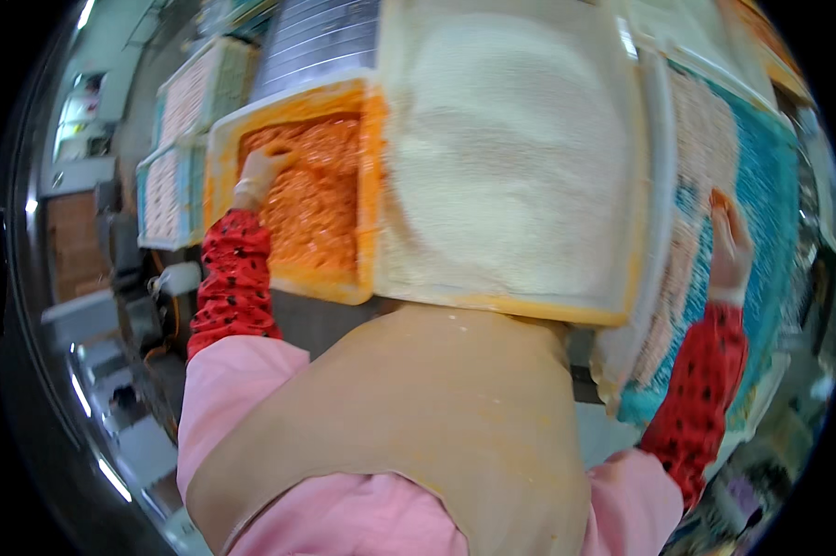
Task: The person scoops an orange paste from a container, rolls it into small pieces, coats them in a white granular substance, and places the coated pieces onto a tray. The process is repeated continuously throughout the clip.
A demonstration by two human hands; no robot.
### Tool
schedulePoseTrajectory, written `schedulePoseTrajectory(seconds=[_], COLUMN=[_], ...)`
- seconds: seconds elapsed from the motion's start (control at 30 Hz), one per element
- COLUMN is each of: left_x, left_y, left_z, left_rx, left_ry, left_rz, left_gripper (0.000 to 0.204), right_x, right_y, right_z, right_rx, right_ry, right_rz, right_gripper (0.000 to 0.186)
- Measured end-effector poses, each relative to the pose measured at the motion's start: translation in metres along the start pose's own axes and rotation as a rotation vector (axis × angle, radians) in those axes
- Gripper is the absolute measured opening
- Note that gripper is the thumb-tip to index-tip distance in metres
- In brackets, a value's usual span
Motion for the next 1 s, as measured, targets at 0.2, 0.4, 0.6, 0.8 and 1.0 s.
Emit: schedulePoseTrajectory(seconds=[0.2, 0.4, 0.6, 0.8, 1.0], left_x=[0.169, 0.221, 0.206, 0.187, 0.206], left_y=[0.004, 0.087, 0.115, 0.067, 0.051], left_z=[-0.057, -0.054, -0.043, -0.063, -0.071], left_rx=[-0.210, -0.373, -0.057, 0.025, 0.029], left_ry=[0.220, 0.355, 0.440, 0.324, 0.360], left_rz=[-0.841, -0.605, -0.199, -0.391, -0.498], left_gripper=[0.013, 0.011, 0.011, 0.011, 0.011], right_x=[-0.058, -0.021, -0.030, -0.059, -0.065], right_y=[0.127, 0.180, 0.271, 0.329, 0.335], right_z=[-0.051, -0.018, 0.004, -0.026, -0.013], right_rx=[-0.275, -0.252, -0.509, -0.449, -0.505], right_ry=[0.061, 0.056, 0.151, -0.179, -0.094], right_rz=[0.058, -0.033, -0.591, -0.912, -1.015], right_gripper=[0.029, 0.030, 0.031, 0.045, 0.032])
Point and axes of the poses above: each hand's wrist, its own z-axis towards the middle knuckle, its own y-axis out of the palm, x = y × z, the point moved 3 cm from there along z, towards the middle knuckle, and after that the axes turned 11 degrees about -x, right-handed, at the moved point
